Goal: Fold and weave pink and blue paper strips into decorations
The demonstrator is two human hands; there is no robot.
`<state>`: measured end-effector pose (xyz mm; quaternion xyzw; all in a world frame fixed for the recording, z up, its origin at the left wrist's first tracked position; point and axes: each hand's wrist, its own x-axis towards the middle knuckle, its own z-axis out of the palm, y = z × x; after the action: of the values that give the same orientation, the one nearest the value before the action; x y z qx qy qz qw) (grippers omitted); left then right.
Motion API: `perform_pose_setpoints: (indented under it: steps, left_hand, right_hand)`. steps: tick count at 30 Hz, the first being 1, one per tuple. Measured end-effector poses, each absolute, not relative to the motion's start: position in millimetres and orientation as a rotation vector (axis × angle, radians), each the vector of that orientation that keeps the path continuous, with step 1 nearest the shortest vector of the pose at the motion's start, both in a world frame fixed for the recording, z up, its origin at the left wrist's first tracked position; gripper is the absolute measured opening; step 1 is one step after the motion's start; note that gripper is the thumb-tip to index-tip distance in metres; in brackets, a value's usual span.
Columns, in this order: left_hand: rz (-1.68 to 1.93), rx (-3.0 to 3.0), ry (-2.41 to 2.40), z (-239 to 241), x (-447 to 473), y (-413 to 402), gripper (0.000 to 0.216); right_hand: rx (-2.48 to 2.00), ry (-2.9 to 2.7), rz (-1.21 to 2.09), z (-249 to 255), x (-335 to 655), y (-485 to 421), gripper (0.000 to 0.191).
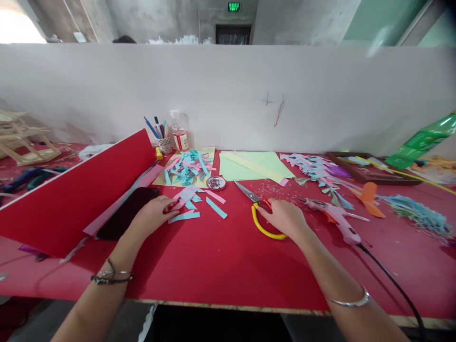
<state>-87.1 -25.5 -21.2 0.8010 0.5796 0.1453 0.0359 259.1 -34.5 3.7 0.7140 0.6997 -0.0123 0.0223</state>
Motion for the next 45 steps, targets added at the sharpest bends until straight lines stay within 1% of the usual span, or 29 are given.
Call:
perform_pose_setpoints:
  steps: [6,11,17,23,31,40,45]
  left_hand:
    - [0.598,2.382,1.714,-24,-88,-25,0.029]
    - [0.557,2.41,1.705,-24,-91,-25,0.026]
    - [0.543,2.537,1.784,-15,-84,-28,0.031]
    - [0.331,2.651,1.439,-4,-65,-30,0.027]
    - [0.23,2.637,1.598,10,-51,-44,0.019]
    - [-0.074,2.825,1.773,9,-39,-51,0.017]
    - [-0.05,3.014,1.617,14,-26,-46,0.019]
  right_hand:
    - [2.204,2.167,-0.03,3,260,-35,0.045]
    - [2.202,2.184,-0.02,3,261,-35,0.044]
    - [2.205,2.169,-0.028,4,258,-35,0.045]
    - [2.198,2.179,-0.003,3,258,-35,0.045]
    - [2.205,2.221,-0.028,4,259,-36,0.044]
    - [2.224,2.287,-0.004,5,258,-36,0.04]
    - [2.225,2.292,-0.045,5,258,-36,0.041]
